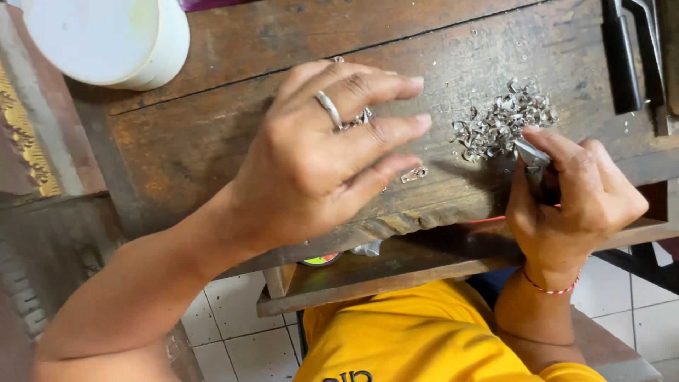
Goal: The person uses pliers to trim small metal pieces on a wooden workbench. They repeatedly pick up individual pieces, clip edges with the pliers, and place the trimmed pieces into a pile. The process continues throughout the clip with consistent hand movements and tool use.
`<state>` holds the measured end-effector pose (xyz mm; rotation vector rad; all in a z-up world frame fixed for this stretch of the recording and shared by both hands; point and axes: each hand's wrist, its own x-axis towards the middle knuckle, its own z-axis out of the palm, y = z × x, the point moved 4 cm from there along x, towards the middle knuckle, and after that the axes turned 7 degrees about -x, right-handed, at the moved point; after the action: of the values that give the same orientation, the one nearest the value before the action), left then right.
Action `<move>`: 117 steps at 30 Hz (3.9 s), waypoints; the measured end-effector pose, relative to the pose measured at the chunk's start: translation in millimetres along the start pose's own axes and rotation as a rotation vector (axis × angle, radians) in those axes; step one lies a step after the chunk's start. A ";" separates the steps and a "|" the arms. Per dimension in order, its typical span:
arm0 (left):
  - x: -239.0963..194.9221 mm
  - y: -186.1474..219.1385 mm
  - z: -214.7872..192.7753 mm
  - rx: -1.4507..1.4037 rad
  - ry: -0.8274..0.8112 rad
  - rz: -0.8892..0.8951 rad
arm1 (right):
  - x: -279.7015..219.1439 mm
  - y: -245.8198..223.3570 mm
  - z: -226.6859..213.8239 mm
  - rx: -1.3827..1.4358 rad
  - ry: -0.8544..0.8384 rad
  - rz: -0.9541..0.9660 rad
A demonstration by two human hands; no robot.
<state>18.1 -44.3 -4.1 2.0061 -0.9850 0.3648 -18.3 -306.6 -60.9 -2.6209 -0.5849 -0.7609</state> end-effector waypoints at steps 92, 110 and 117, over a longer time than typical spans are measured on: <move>5.7 62.2 89.1 -0.902 0.493 -0.443 | -14.3 -32.2 -32.3 1.347 -0.516 0.694; -3.2 44.1 97.2 -0.925 0.459 -0.549 | -14.2 -31.4 -31.9 1.223 -0.484 0.653; -4.2 40.8 99.7 -0.964 0.486 -0.573 | -13.2 -32.7 -30.8 1.236 -0.492 0.633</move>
<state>-25.5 -135.0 -42.9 1.1363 -0.1607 0.0216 -57.1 -295.8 -37.0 -1.5849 -0.1714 0.3937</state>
